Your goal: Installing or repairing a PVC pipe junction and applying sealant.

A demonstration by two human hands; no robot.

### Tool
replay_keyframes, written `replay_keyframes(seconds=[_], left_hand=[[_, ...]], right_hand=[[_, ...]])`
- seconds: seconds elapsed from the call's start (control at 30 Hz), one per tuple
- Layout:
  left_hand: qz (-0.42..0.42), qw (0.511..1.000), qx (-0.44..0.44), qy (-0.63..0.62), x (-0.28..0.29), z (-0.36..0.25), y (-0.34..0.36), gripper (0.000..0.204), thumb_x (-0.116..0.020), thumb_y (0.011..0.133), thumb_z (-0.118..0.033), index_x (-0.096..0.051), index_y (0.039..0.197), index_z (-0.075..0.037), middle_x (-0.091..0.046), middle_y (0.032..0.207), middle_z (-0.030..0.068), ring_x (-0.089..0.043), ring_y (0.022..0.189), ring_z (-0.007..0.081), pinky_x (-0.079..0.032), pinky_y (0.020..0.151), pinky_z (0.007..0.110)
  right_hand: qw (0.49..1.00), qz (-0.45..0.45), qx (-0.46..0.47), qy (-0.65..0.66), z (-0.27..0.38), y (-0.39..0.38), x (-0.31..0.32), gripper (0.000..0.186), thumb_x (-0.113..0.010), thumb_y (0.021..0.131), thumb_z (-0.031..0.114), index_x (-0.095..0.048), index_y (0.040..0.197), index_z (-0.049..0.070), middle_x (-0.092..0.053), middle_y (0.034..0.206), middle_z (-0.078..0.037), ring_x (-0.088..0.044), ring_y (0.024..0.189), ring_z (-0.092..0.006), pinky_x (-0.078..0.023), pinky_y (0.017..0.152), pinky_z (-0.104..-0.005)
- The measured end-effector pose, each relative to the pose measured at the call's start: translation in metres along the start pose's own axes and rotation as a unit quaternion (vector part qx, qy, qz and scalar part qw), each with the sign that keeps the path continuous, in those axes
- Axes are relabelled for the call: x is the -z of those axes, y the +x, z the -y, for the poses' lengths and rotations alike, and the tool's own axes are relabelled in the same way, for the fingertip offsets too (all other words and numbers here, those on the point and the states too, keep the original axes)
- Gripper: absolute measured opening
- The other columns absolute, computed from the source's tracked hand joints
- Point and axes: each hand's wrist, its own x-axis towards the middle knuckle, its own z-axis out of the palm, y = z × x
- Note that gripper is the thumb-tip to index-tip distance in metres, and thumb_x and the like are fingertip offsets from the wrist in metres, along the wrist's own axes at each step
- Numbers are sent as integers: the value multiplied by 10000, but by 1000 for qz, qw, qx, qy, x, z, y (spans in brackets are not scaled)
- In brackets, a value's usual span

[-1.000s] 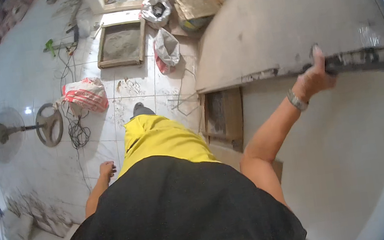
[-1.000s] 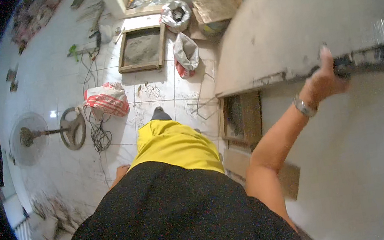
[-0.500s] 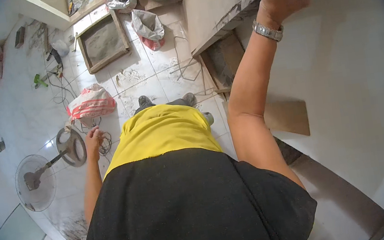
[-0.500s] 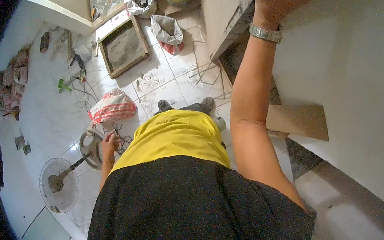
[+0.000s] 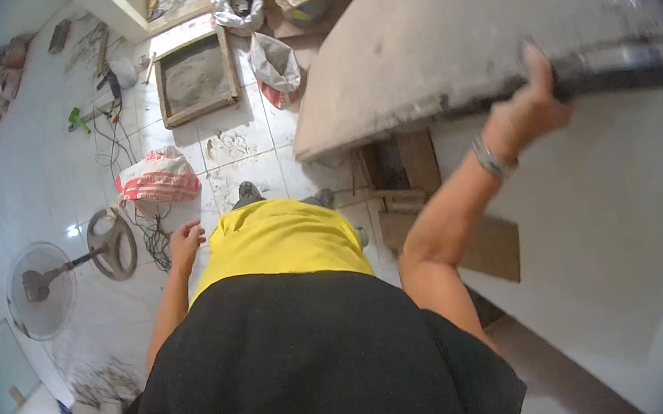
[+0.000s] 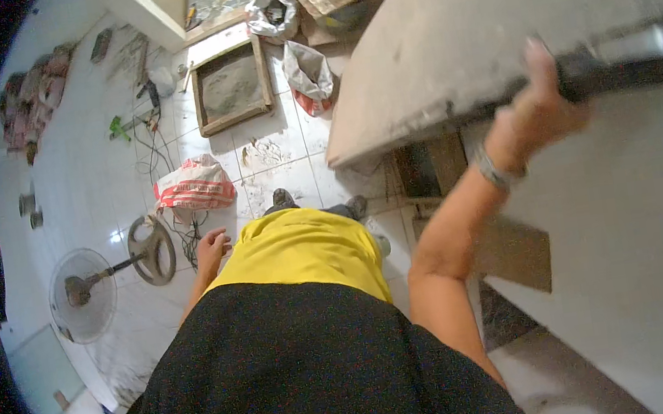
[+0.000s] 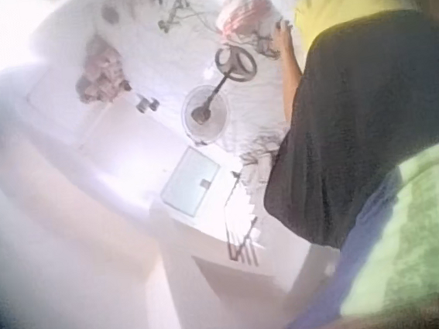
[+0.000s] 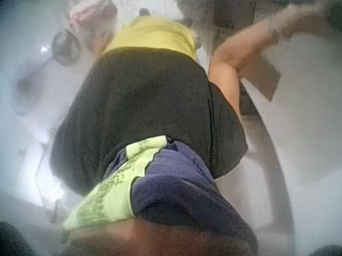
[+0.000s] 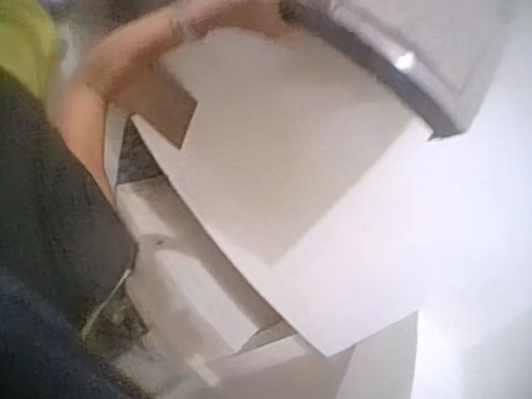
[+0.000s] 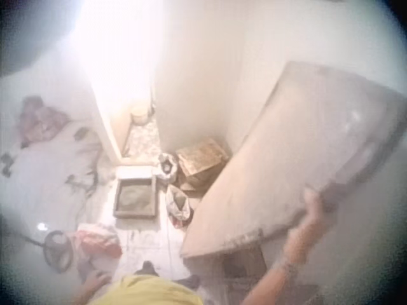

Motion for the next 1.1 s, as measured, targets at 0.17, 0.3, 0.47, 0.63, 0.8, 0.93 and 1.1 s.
replay_keyframes(seconds=[0.17, 0.3, 0.47, 0.63, 0.8, 0.93, 1.1], left_hand=[[-24, 969, -233, 80, -70, -125, 45, 295, -537, 921, -137, -681, 1147, -12, -706, 793, 109, -667, 702, 148, -515, 663, 291], [21, 931, -365, 10, -127, -256, 98, 420, -608, 905, -99, -583, 1323, -72, -681, 1016, 62, -617, 867, 120, -508, 793, 278], [76, 893, -420, -145, -152, -431, 112, 594, -582, 995, -386, -448, 1424, 2, -603, 1301, 157, -564, 1207, 238, -448, 1012, 343], [47, 899, -349, -261, -134, -518, 113, 812, -291, 1009, -631, -303, 1522, -2, -345, 1559, 181, -295, 1456, 294, -212, 1200, 381], [180, 853, -250, -421, -83, -522, 173, 748, -343, 1013, -611, -424, 1472, -27, -507, 1434, 170, -483, 1312, 286, -335, 1127, 395], [250, 804, -263, -471, -27, -497, 150, 715, -329, 1010, -607, -487, 1430, -50, -578, 1359, 141, -569, 1201, 259, -426, 1047, 405], [196, 801, -340, -451, 72, -509, 130, 678, -278, 1018, -574, -523, 1396, -68, -605, 1329, 135, -604, 1161, 269, -429, 1049, 422]], right_hand=[[998, 50, -27, -31, 30, 17, 33, 383, -734, 674, 133, -676, 975, -97, -657, 999, -132, -634, 846, -252, -537, 774, -384], [995, 83, -42, -46, 62, 18, 48, 434, -708, 689, 134, -637, 1037, -116, -632, 1048, -144, -618, 907, -251, -527, 816, -391], [993, 113, -13, -10, 107, 15, 63, 657, -669, 612, 126, -558, 1220, -95, -615, 1099, -149, -604, 903, -269, -507, 863, -425], [988, 148, -3, -36, 106, 20, 84, 781, -624, 596, 100, -483, 1340, -91, -546, 1297, -220, -577, 1085, -333, -496, 946, -471], [988, 147, 36, -15, 114, 3, 71, 742, -626, 645, 112, -500, 1355, -64, -544, 1326, -250, -600, 1098, -359, -538, 897, -470], [977, 204, 62, -25, 145, -26, 61, 526, -639, 638, 160, -596, 1109, -71, -604, 1115, -226, -622, 930, -313, -537, 800, -436], [965, 228, 125, -22, 165, -37, -7, 355, -651, 631, 206, -693, 850, -71, -662, 892, -199, -642, 751, -265, -535, 695, -403]])
